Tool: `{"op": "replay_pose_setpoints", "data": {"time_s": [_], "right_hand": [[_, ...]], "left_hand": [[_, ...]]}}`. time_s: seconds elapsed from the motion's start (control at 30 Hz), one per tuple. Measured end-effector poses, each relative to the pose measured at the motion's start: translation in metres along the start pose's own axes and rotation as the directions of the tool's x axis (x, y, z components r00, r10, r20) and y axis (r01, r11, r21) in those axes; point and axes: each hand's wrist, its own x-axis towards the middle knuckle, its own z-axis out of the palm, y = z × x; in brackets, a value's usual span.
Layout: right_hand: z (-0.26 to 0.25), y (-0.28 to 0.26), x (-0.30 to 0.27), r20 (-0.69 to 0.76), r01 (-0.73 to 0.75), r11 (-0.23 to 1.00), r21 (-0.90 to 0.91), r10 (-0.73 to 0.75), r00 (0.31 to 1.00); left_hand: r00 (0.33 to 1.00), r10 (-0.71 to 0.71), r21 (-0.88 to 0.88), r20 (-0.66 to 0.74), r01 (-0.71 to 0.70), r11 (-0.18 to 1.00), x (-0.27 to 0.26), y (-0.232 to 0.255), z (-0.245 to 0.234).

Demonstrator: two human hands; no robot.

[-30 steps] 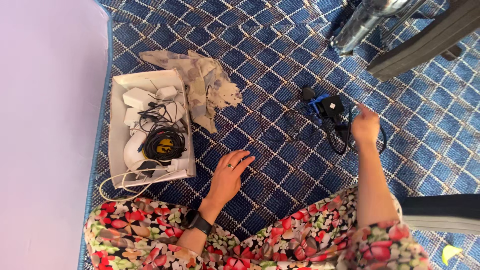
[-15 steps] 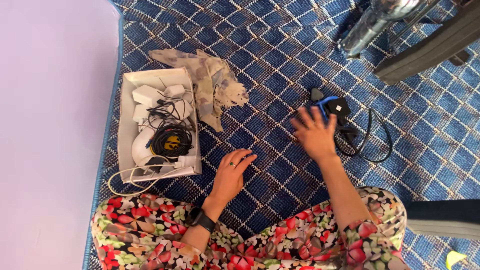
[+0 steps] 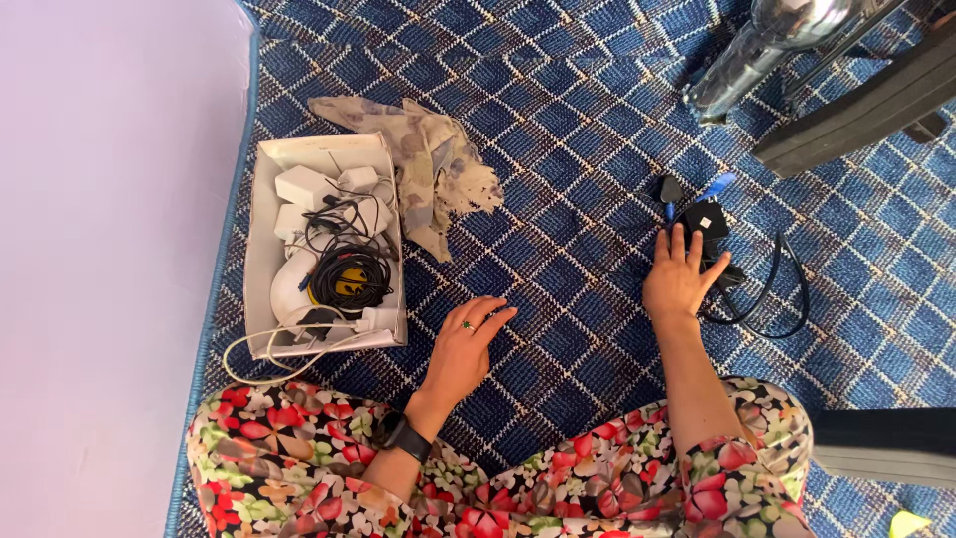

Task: The person sits on a rug and removes various electronic accessories from a white box, including power adapters, cables, and a power strip. They untangle the cables and place each item on the rug beside the box.

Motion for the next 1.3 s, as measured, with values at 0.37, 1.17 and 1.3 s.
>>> {"op": "replay_pose_setpoints", "data": {"time_s": [0.37,1.17,1.3], "right_hand": [[-0.101,-0.03,-0.016,-0.263,0.221,0.81,0.544,-0.086,0.961],[-0.091,-0.325,0.056,-0.073,0.278,0.355,0.893,-0.495,0.866],[-0.139,-0.292,0.051,-0.079,0.093,0.03,0.995,-0.315,0.946]], "left_hand": [[0.955,0.065,0.085,-0.289,-0.042,0.996,0.013,-0.003,-0.124],[0.733,-0.213,0.046,-0.646,0.316,0.948,-0.016,-0.059,-0.16],[0.736,-0.262,-0.052,-0.624,0.295,0.954,-0.01,-0.056,-0.157]]}}
